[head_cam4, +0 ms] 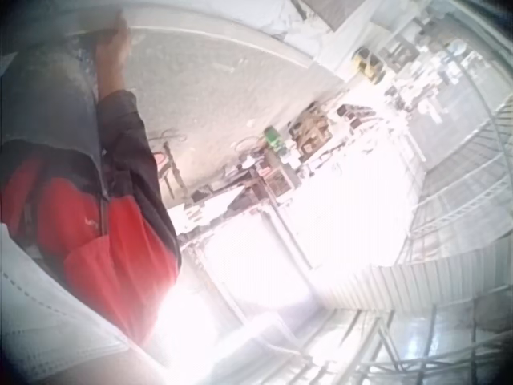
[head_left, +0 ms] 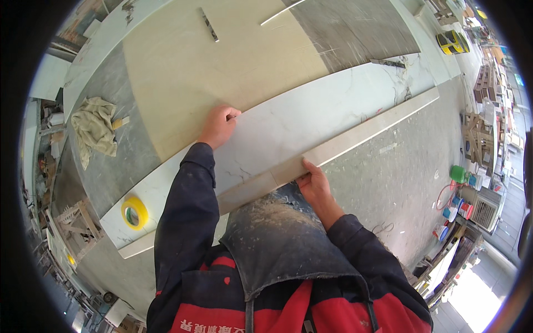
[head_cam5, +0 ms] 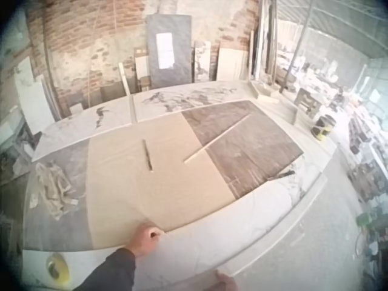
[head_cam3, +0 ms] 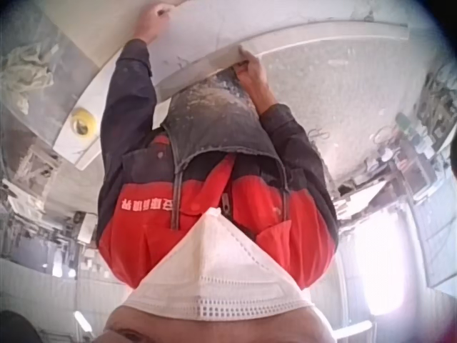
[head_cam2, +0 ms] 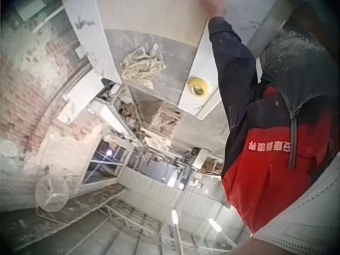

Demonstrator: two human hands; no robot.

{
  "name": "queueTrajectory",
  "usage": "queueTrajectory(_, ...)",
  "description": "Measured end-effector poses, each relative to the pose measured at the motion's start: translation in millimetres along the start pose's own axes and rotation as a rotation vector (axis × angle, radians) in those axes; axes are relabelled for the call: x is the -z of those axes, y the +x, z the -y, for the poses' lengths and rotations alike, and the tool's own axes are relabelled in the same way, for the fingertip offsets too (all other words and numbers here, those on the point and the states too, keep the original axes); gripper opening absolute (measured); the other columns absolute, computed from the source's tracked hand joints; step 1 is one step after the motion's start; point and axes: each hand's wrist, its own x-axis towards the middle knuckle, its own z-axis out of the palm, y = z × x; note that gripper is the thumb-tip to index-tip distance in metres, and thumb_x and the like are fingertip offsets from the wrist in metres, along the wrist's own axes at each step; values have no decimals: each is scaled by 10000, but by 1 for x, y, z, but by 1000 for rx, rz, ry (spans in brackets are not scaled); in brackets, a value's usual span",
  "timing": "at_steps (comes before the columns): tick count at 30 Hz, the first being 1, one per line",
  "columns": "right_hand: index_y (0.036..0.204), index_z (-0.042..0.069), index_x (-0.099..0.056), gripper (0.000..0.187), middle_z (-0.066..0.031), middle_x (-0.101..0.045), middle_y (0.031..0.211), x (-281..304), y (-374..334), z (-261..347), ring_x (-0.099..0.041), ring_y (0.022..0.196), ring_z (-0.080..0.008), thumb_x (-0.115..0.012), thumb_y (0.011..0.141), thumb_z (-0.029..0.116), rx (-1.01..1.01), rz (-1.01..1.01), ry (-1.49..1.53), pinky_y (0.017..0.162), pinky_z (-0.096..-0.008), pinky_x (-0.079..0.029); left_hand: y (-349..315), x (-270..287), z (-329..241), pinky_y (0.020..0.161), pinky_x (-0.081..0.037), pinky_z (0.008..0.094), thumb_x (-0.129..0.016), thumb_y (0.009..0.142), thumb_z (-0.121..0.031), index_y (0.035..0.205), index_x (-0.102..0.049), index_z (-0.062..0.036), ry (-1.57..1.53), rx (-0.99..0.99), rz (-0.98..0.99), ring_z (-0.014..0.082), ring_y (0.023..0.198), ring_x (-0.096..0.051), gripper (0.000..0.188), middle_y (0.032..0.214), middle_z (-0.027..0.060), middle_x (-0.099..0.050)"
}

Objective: The person uses an angle grinder to smooth the edge of a marble tile, then aligns and joins multiple marble tiles on a workbench using a utility knife and yellow tape. The person repeatedly positions tiles, marks them, and secures them with tape.

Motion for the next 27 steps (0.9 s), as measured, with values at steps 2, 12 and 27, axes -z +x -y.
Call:
queueTrajectory(2,1265,32,-579,283,-98,-664,1254,8,3,-1,-646,1155,-266,-622,995,107,-23,29,-28,989,-443,-546,-1,-1,6,822,-519,324,-619,877,-8,1065,-716,-1,8,64,45,183,885,-625,212,983,84,-675)
queueTrajectory(12,1237,27,-601,293,-122,-696,1205,55,40,82,-656,1159,-290,-591,1008,209,152,46,-31,1026,-455,-522,-4,-9,12,760,-501,360,-597,832,-2,957,-728,-46,85,-81,-122,227,830,-618,186,891,74,-663)
queueTrajectory(27,1172,29,-634,238,-48,-659,1071,51,64,183,-654,942,-185,-655,1017,209,413,-155,-235,812,-349,-559,-12,-39,-1,891,-459,430,-552,827,-71,876,-709,-124,389,-154,-441,282,926,-605,172,914,37,-654)
